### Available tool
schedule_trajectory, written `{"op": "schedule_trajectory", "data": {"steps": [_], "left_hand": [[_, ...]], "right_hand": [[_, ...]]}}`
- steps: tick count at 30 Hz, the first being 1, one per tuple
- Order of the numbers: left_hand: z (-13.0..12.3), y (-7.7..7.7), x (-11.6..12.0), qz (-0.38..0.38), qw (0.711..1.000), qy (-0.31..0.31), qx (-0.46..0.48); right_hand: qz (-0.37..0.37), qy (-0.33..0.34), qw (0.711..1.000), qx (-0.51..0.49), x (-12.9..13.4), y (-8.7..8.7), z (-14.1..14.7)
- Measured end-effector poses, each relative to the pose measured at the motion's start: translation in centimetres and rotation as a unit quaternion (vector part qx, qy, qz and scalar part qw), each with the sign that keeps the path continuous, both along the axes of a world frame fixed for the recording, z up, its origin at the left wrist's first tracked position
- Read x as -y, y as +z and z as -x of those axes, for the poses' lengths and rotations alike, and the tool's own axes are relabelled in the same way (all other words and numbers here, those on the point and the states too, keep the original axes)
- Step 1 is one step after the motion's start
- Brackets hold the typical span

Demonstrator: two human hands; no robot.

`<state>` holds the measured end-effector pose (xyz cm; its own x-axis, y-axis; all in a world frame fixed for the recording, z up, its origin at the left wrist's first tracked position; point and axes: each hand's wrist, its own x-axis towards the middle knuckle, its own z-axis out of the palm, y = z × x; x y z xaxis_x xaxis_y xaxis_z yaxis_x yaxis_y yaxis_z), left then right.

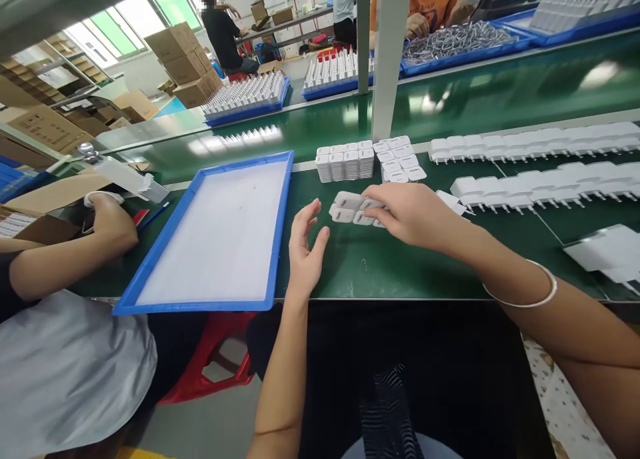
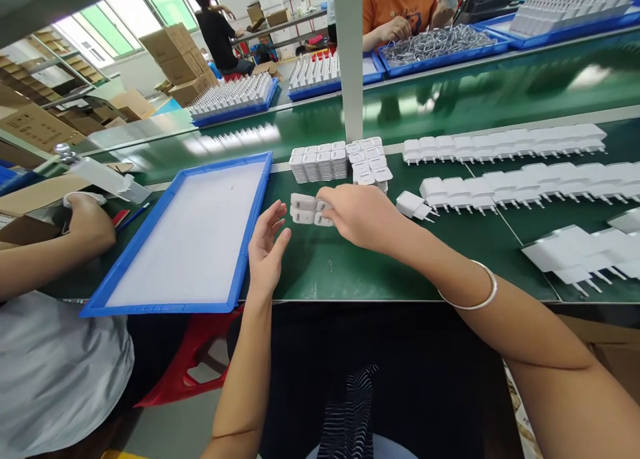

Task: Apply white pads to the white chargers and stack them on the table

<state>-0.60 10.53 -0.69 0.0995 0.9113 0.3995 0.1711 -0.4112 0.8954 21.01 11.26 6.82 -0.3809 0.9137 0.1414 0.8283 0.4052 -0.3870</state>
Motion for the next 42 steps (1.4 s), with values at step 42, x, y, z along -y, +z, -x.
{"op": "schedule_trajectory", "data": {"steps": [42], "left_hand": [[-0.5,2.1,3.5,0.038,0.997,-0.033,-0.066]], "right_hand": [[0.148,0.219,0.933,-0.245,0.4,-1.2,-0.2]]}}
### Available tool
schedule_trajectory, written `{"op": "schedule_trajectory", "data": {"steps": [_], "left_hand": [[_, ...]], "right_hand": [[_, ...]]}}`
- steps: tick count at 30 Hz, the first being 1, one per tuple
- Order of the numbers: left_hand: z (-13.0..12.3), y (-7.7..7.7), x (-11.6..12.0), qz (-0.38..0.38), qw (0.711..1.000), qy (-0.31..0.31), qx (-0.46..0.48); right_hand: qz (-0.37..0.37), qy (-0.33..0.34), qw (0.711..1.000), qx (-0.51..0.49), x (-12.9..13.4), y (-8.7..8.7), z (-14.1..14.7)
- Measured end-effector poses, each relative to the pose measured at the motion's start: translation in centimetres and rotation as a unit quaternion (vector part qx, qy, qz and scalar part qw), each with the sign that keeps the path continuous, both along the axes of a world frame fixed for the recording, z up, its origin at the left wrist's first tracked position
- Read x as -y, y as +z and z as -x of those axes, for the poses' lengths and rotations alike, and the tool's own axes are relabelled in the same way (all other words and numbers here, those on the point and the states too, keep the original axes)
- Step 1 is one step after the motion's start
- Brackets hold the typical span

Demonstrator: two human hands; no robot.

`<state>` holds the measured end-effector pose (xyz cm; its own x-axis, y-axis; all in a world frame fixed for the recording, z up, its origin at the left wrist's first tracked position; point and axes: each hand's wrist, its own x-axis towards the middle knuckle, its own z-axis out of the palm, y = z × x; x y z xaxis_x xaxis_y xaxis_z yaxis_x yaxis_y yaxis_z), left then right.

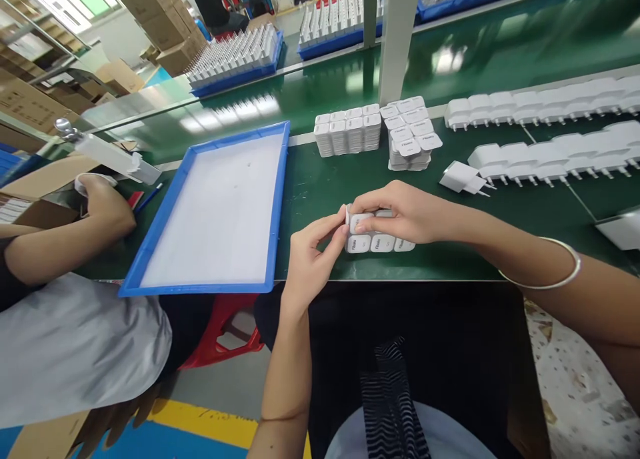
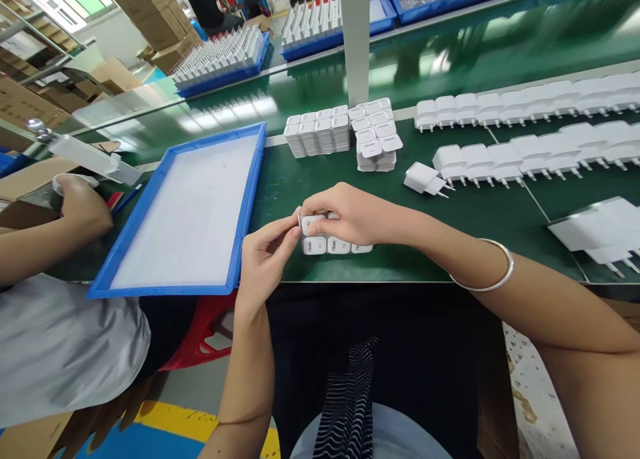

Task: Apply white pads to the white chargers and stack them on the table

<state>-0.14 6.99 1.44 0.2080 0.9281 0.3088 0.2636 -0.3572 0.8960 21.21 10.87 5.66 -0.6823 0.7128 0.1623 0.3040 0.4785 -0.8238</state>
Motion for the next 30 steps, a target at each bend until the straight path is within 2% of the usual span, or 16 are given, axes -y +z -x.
{"op": "schedule_trajectory", "data": {"steps": [5,10,12,15,18,23,25,28,30], "left_hand": [[-0.1,0.1,0.4,0.019,1.0,-0.02,-0.014],[-0.8,-0.3,0.3,-0.001,0.996,0.006,-0.085],[-0.9,-0.5,-0.1,0.008,0.998,0.029,-0.058],[-0.8,-0.9,-0.5,0.047,0.996,0.067,0.033],[-0.7,-1.0,-0.7,0.067,0.994,0.073,0.047],[-1.1,-1.2,-1.1,0.021,0.991,0.134,0.003],[-1.3,-1.2,-1.4,0.011,0.99,0.138,-0.003],[-1.1,-1.1,-1.5,0.01,0.99,0.133,0.032],[-0.5,-0.8,-1.3,-0.004,0.986,0.161,0.052]], "right_hand": [[0.008,0.015,1.0,0.016,0.1,0.0,0.2],[0.038,0.012,0.999,0.022,-0.4,-0.6,0.3],[0.069,0.011,0.998,0.008,-0.5,-0.8,0.3],[0.125,0.005,0.992,-0.01,-0.6,-0.8,0.3],[0.14,-0.024,0.99,0.007,-0.7,-0.6,0.2],[0.153,-0.097,0.98,0.077,-1.4,-0.1,-0.6],[0.181,-0.108,0.974,0.081,-1.7,0.0,-1.0],[0.225,-0.116,0.965,0.065,-2.3,0.2,-1.8],[0.228,-0.144,0.961,0.064,-2.7,0.4,-2.5]]}}
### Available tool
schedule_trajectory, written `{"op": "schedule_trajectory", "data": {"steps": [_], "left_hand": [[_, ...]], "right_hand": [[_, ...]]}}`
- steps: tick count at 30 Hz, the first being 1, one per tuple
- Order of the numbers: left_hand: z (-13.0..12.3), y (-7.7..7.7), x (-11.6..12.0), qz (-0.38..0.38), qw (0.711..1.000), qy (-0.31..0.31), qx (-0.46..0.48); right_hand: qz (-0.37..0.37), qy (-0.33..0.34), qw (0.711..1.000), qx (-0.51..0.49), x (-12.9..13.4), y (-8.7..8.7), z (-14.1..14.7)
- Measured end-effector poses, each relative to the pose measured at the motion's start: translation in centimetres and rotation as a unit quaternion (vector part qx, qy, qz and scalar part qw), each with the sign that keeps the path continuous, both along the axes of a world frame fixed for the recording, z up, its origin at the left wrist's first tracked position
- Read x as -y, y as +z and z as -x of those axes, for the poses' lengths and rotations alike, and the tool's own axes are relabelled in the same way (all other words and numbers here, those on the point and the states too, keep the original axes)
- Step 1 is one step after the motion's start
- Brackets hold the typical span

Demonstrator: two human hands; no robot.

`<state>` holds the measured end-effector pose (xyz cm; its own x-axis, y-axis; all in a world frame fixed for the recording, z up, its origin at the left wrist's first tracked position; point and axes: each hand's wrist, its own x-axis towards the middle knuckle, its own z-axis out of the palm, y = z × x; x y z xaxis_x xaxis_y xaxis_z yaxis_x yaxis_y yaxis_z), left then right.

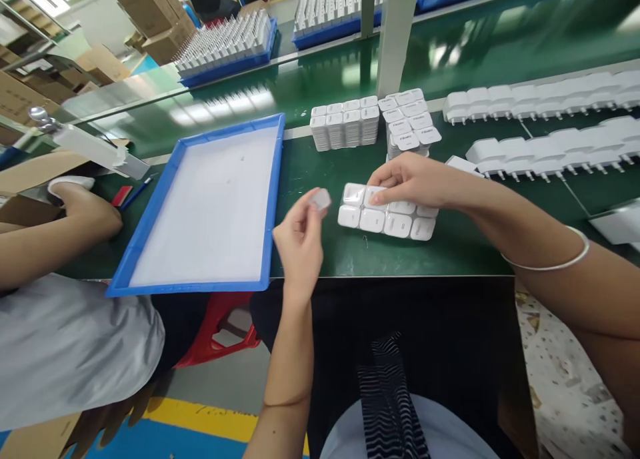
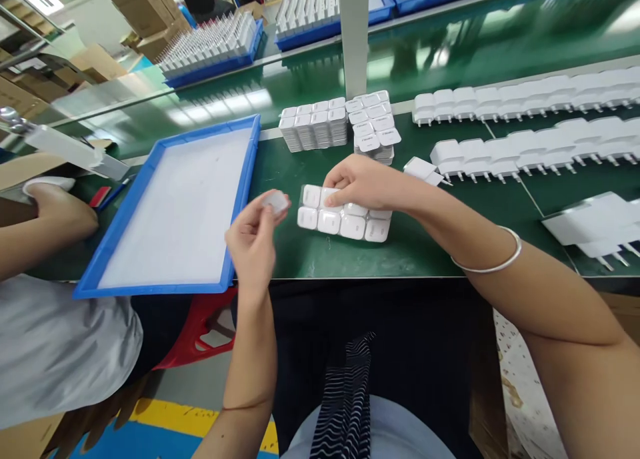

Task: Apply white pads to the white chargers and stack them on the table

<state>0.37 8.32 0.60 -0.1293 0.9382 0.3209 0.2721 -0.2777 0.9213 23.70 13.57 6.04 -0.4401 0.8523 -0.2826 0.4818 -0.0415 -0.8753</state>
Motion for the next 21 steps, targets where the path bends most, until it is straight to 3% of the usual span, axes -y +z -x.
{"op": "schedule_trajectory", "data": {"steps": [2,4,7,9,14,18,21], "left_hand": [[0.7,0.1,0.3,-0.021,0.997,0.049,-0.048],[1.0,-0.2,0.6,-0.018,0.983,0.06,-0.172],[0.5,-0.7,1.4,0.051,0.937,-0.018,-0.346],[-0.2,-0.6,2.0,0.066,0.925,-0.046,-0.371],[-1.7,0.7,3.1,-0.079,0.968,-0.002,-0.24],[-1.6,1.4,3.0,0.024,0.99,-0.085,-0.111],[-1.0,1.7,2.9,0.088,0.988,-0.128,-0.022]], "right_hand": [[-0.009,-0.027,1.0,0.006,-0.3,0.2,-0.6],[-0.016,-0.039,0.999,-0.005,-0.5,0.2,-1.0],[-0.023,-0.043,0.998,-0.032,-0.4,0.2,-0.8],[-0.027,-0.046,0.998,-0.044,-0.1,0.1,-0.4],[-0.032,-0.016,0.998,-0.06,0.8,0.0,0.9],[-0.084,0.06,0.989,-0.102,1.6,0.2,1.5],[-0.094,0.099,0.98,-0.142,2.0,0.3,1.7]]}}
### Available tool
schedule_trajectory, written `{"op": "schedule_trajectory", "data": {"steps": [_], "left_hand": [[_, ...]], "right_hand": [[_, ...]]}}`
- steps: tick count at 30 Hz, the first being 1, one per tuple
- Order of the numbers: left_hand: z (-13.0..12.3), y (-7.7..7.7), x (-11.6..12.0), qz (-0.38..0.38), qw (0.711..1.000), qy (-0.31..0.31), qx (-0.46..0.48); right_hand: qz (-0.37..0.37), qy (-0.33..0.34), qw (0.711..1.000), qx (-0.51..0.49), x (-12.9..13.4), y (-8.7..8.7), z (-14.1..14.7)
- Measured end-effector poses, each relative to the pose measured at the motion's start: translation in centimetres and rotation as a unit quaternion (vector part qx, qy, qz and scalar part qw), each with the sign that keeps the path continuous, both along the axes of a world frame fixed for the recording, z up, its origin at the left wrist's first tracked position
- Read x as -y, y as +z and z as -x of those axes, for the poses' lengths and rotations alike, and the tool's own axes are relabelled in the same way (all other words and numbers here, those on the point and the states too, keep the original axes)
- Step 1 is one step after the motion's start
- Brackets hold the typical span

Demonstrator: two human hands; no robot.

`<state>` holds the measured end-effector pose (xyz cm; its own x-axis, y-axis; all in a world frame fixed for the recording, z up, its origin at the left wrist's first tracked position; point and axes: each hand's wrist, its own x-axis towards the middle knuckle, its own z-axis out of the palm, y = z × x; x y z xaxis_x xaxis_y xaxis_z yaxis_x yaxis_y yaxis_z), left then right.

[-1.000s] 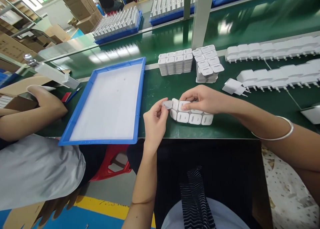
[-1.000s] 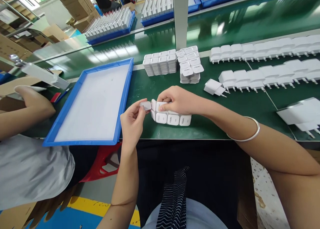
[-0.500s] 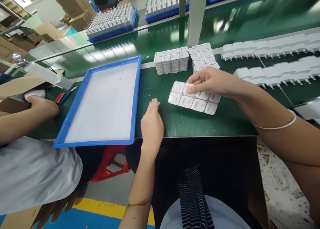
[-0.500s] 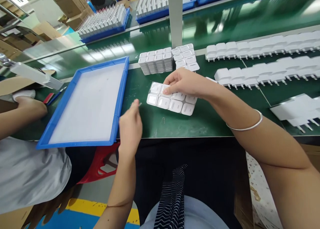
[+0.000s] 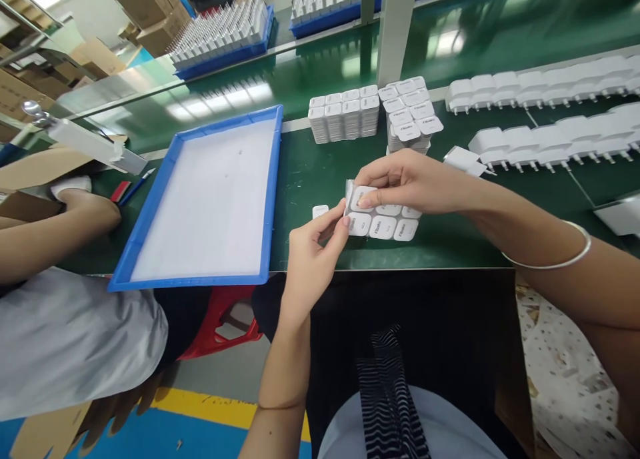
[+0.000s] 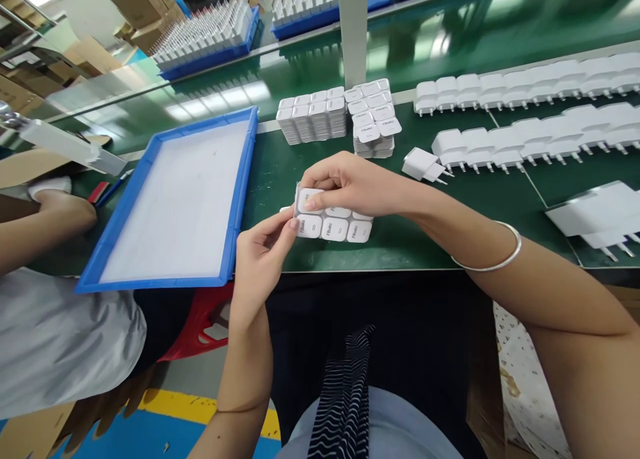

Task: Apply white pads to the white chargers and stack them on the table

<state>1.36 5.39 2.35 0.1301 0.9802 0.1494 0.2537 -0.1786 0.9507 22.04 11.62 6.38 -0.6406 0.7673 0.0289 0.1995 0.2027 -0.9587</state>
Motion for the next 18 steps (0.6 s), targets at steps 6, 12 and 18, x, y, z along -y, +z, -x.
{"op": "schedule_trajectory", "data": {"steps": [6,12,18], "left_hand": [[1.0,0.5,0.3,0.052,0.997,-0.05,0.035],[1.0,-0.5,-0.2,0.046,0.992,0.024,0.113],[0.5,-1.1,-0.7,0.02,0.983,0.096,0.157]], "right_hand": [[0.021,0.047,0.999,-0.011,-0.1,0.0,-0.3],[0.062,0.039,0.997,-0.002,-0.5,0.0,-0.8],[0.085,-0.012,0.996,0.031,-1.2,0.1,-1.7]]}}
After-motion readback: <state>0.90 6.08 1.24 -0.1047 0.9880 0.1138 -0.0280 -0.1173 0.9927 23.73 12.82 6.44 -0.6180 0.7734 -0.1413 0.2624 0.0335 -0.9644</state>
